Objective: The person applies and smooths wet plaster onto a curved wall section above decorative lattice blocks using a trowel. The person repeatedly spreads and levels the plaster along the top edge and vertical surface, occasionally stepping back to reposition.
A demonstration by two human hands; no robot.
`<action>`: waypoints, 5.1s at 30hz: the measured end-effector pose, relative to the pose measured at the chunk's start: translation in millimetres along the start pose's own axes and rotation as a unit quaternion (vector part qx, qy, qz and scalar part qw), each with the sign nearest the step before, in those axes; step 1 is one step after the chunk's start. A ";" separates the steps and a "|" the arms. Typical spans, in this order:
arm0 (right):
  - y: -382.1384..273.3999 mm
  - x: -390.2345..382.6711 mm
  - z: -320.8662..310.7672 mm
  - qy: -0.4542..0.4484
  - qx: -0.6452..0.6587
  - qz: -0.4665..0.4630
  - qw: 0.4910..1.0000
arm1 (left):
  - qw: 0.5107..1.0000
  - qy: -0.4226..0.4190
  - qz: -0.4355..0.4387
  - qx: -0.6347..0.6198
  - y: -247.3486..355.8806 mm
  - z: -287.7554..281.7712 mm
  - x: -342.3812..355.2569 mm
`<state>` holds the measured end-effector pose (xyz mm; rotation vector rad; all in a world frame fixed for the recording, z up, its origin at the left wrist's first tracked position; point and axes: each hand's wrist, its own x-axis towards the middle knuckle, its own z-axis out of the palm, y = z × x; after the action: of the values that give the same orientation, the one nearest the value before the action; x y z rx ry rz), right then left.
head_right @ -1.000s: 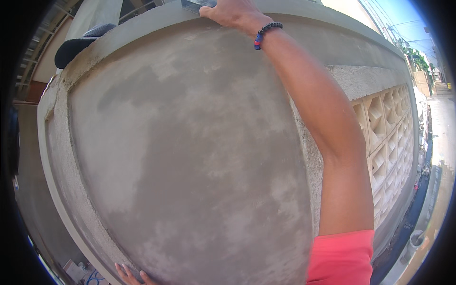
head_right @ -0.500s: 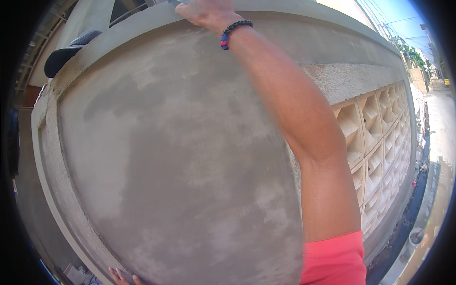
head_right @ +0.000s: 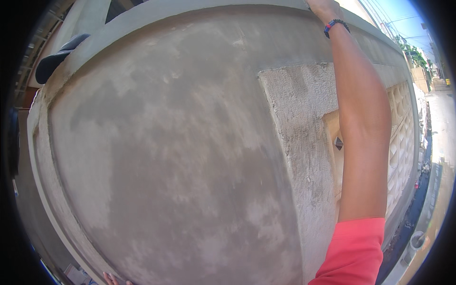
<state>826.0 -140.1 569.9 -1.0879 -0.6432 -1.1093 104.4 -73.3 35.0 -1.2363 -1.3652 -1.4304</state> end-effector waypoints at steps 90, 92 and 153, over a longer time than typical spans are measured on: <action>-352.9 -170.1 -3.1 -0.046 0.122 -0.291 0.948 | 0.976 0.022 0.042 -0.211 -23.7 -31.9 0.2; -316.8 -133.2 1.6 -0.058 0.095 -0.212 0.971 | 0.971 0.016 0.049 -0.233 -23.4 -29.5 3.6; -377.8 -148.4 -2.8 0.011 0.094 -0.319 0.943 | 0.951 0.038 0.033 -0.306 -30.3 -6.6 -6.2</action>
<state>421.7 -105.8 579.2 -0.7087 -1.1073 -1.5693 75.6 -76.9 22.6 -1.5665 -0.8329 -1.9083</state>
